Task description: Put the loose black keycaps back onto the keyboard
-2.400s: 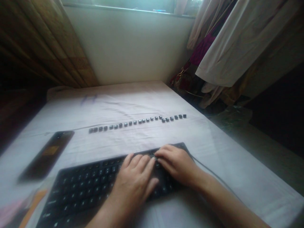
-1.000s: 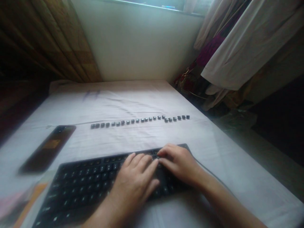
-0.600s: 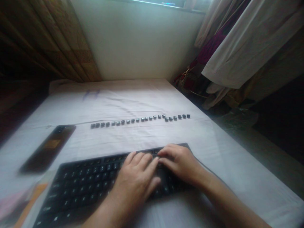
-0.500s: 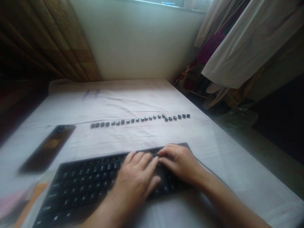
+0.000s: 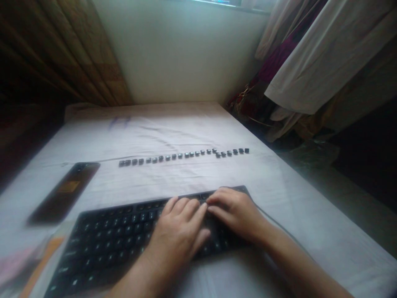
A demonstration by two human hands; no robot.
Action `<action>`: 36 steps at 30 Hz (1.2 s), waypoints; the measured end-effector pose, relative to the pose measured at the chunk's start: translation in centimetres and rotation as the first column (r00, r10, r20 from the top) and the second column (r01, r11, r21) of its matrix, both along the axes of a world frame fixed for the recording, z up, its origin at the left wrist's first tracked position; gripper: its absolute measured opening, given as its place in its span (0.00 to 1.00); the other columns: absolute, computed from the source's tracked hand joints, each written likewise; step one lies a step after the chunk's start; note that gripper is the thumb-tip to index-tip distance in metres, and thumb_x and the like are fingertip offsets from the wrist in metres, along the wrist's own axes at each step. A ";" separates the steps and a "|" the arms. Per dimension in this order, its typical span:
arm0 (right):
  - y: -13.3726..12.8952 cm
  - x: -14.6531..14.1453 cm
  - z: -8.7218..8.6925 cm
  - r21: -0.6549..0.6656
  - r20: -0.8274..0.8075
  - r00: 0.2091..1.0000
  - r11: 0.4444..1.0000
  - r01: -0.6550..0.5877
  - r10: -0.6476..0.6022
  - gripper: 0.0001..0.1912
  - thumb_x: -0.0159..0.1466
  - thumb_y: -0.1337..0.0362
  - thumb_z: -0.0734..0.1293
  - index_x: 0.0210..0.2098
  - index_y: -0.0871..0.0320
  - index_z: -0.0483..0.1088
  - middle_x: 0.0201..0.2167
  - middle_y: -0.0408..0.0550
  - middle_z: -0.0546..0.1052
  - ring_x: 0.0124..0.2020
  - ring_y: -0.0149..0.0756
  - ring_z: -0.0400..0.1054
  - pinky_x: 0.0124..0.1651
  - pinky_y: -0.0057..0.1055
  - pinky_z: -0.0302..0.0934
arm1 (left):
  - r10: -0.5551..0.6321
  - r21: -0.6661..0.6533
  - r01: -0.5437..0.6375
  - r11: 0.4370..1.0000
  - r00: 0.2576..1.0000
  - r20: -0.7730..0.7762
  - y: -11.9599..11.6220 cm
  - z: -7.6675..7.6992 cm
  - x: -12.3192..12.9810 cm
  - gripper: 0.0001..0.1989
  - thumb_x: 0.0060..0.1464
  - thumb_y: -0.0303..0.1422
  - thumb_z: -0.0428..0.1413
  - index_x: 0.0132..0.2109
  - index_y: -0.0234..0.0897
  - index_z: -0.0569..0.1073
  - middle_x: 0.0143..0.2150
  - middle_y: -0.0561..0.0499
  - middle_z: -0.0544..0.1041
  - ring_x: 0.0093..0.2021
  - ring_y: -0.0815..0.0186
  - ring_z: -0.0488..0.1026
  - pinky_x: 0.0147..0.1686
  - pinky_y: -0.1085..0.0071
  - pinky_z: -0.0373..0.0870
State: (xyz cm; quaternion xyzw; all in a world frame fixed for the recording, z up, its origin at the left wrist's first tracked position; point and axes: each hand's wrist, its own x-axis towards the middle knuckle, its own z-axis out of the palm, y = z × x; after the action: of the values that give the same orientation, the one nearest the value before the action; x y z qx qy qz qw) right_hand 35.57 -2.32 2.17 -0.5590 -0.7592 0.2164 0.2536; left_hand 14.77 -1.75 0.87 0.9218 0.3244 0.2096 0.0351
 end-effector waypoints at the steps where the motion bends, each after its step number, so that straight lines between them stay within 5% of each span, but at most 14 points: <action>1: 0.0 0.0 0.0 -0.006 0.006 1.000 1.000 0.004 -0.004 0.06 0.61 0.71 0.68 0.36 0.56 0.77 0.34 0.46 0.80 0.37 0.36 0.75 0.43 0.31 0.67 | 0.001 0.000 -0.001 1.000 1.000 0.001 0.0 0.0 0.0 0.20 0.61 0.38 0.57 0.58 0.36 0.71 0.52 0.44 0.77 0.51 0.53 0.71 0.56 0.53 0.65; 18: -0.2 -0.3 -0.2 0.060 0.175 0.984 0.998 -0.024 0.013 0.04 0.62 0.70 0.66 0.36 0.56 0.71 0.35 0.47 0.78 0.37 0.38 0.72 0.41 0.32 0.66 | 0.005 -0.056 -0.002 0.998 0.998 0.055 0.3 0.0 -0.1 0.21 0.60 0.34 0.56 0.59 0.34 0.70 0.52 0.42 0.76 0.51 0.53 0.72 0.54 0.52 0.67; 23: -0.1 -0.1 -0.4 0.057 0.037 0.999 0.998 0.026 -0.028 0.05 0.61 0.71 0.64 0.33 0.56 0.71 0.32 0.46 0.78 0.34 0.36 0.73 0.39 0.32 0.66 | 0.008 -0.070 -0.001 0.998 0.995 0.095 0.3 0.0 -0.1 0.16 0.60 0.31 0.55 0.55 0.35 0.72 0.50 0.43 0.77 0.49 0.55 0.73 0.53 0.53 0.69; 28: -0.1 0.1 -0.2 0.001 -0.276 0.960 0.998 0.055 -0.053 0.14 0.63 0.68 0.63 0.47 0.55 0.75 0.35 0.46 0.80 0.37 0.36 0.75 0.46 0.34 0.69 | 0.010 -0.039 -0.006 0.999 0.992 0.125 0.4 0.2 -0.2 0.16 0.61 0.30 0.53 0.55 0.35 0.72 0.50 0.43 0.77 0.50 0.54 0.73 0.53 0.52 0.69; 36: -0.4 -0.3 1.8 -0.344 -0.511 0.838 0.939 0.006 -0.193 0.08 0.61 0.61 0.67 0.35 0.57 0.77 0.30 0.44 0.80 0.31 0.34 0.73 0.36 0.29 0.69 | 0.067 -0.155 -0.012 0.988 0.933 0.353 0.1 0.4 -0.5 0.13 0.63 0.32 0.54 0.54 0.41 0.68 0.46 0.48 0.79 0.46 0.60 0.76 0.50 0.59 0.70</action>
State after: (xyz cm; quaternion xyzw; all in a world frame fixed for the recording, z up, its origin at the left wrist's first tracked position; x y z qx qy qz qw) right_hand 35.29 -2.73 3.92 -0.5494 -0.5803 0.4738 0.3700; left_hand 14.31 -1.67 1.27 0.8564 0.3459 0.3490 0.1583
